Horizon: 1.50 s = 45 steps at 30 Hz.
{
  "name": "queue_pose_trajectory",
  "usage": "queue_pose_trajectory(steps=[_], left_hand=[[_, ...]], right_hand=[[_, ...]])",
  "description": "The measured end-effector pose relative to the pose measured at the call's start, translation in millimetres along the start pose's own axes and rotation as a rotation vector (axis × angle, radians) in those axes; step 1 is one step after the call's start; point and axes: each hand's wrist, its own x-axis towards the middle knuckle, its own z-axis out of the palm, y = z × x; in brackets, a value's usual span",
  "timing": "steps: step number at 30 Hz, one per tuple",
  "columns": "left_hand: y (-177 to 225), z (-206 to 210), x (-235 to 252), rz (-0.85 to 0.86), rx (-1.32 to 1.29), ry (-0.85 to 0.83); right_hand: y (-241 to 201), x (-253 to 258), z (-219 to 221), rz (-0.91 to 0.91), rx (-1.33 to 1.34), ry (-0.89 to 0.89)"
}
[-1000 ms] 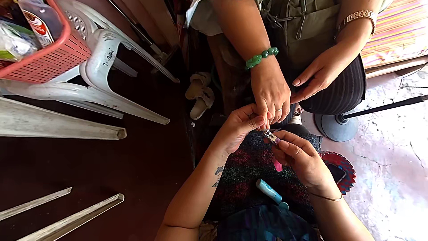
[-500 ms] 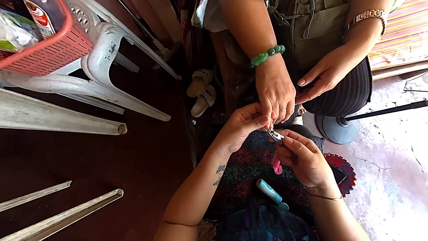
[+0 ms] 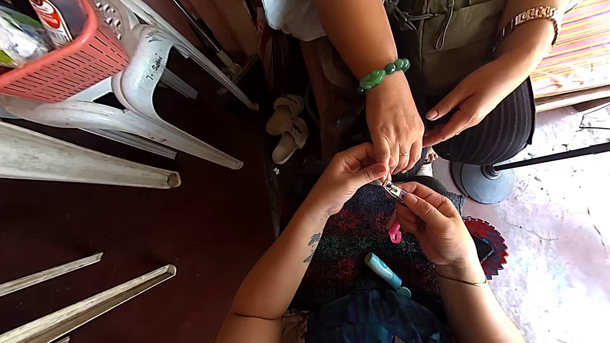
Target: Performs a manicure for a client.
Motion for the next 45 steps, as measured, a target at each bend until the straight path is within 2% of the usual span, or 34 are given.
queue_pose_trajectory(steps=[13, 15, 18, 21, 28, 45], left_hand=[[-1.3, -0.7, 0.2, 0.011, 0.029, 0.001], [-1.6, -1.4, -0.1, 0.009, 0.037, 0.005], [-0.7, -0.4, -1.0, -0.006, 0.037, 0.009], [0.2, 1.5, -0.9, -0.007, 0.070, 0.012], [-0.6, 4.4, 1.7, -0.003, 0.101, 0.016], [-1.1, 16.9, 6.7, -0.025, 0.053, 0.082]], right_hand=[[2.7, 3.6, -6.0, 0.014, 0.056, 0.007], [1.7, 2.5, -4.3, 0.099, 0.144, -0.009], [6.3, 0.2, -4.6, 0.244, 0.408, -0.159], [16.3, -4.2, -2.4, 0.225, 0.546, -0.270], [27.1, -10.2, 5.4, 0.017, 0.251, -0.345], [28.4, -0.5, 18.5, -0.103, 0.136, -0.216]])
